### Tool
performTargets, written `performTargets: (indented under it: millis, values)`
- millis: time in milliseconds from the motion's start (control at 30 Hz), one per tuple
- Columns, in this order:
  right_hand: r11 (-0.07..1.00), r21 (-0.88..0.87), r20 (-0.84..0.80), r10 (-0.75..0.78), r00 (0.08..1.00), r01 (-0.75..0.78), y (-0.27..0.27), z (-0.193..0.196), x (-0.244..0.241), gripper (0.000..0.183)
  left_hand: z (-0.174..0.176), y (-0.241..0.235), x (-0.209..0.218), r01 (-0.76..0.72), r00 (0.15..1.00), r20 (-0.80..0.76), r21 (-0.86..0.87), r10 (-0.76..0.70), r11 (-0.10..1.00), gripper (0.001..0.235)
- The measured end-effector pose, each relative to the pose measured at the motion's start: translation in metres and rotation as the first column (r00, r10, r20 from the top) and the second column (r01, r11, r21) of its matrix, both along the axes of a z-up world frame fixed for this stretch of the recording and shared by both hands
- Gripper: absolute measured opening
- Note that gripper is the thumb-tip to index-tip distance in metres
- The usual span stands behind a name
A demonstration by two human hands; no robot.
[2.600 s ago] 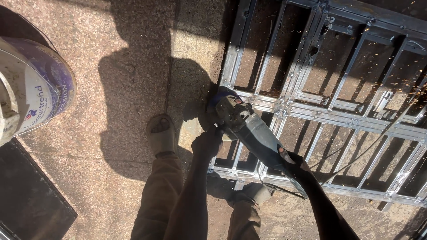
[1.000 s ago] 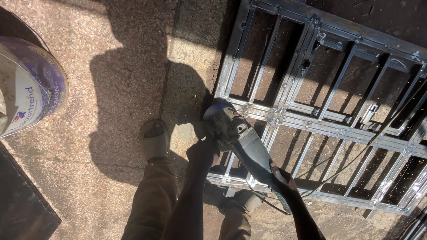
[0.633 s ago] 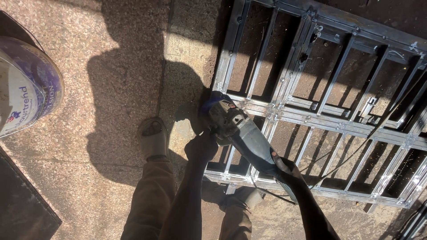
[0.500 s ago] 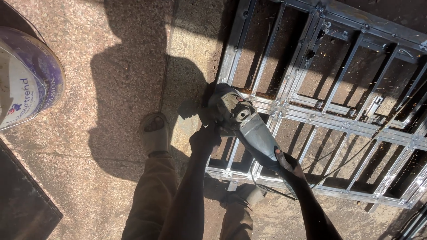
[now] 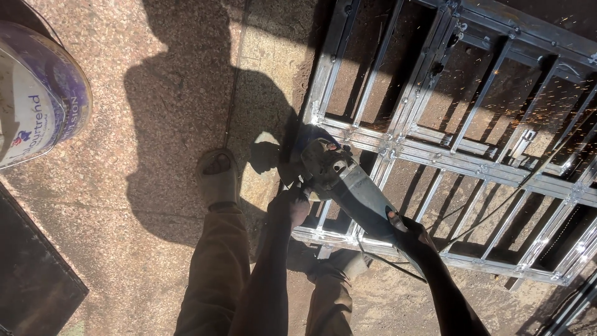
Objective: The person uses an angle grinder to smooth the welded joints of a metal frame lying on the ground. Sparks fly as the grinder moves along the seams. The person repositions the frame once to access different sections.
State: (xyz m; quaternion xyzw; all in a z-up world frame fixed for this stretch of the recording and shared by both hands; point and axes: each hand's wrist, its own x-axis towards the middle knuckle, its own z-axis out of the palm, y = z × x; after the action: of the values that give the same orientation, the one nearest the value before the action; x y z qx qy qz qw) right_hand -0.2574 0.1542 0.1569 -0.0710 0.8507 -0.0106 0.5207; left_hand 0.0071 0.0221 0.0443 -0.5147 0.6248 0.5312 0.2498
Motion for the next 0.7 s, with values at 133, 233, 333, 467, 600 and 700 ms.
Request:
performTargets:
  millis: [133,233,333,467,600,700]
  values:
    - [0.997,-0.029,0.027,0.078,0.997,-0.077,0.005,0.004,-0.006,0.048,-0.003,-0.008,-0.003,0.054,0.998,-0.040,-0.082,-0.058,0.995,0.049]
    - [0.993,-0.117,0.011,0.021,1.000,-0.019,0.017,-0.007,-0.009,0.053,-0.009,-0.014,-0.006,0.097,0.995,0.036,-0.081,-0.094,0.992,0.044]
    - [0.994,-0.102,0.015,0.049,0.999,-0.047,0.022,-0.006,-0.014,0.052,0.000,-0.013,-0.007,0.068,0.997,0.042,-0.029,-0.067,0.997,0.045]
    - [0.996,-0.093,0.030,0.004,1.000,-0.001,0.004,-0.004,-0.009,0.051,0.039,-0.042,-0.009,0.038,0.996,0.076,0.052,-0.042,0.998,0.042]
    - [0.993,-0.114,0.040,0.015,0.999,-0.011,-0.027,0.017,0.013,0.052,-0.047,-0.003,0.006,-0.025,0.994,0.104,0.058,0.019,0.998,0.050]
    - [0.998,-0.053,0.084,-0.035,0.996,0.039,0.013,-0.020,-0.004,0.052,0.012,-0.015,0.003,-0.029,0.989,0.146,0.050,0.022,0.998,0.058]
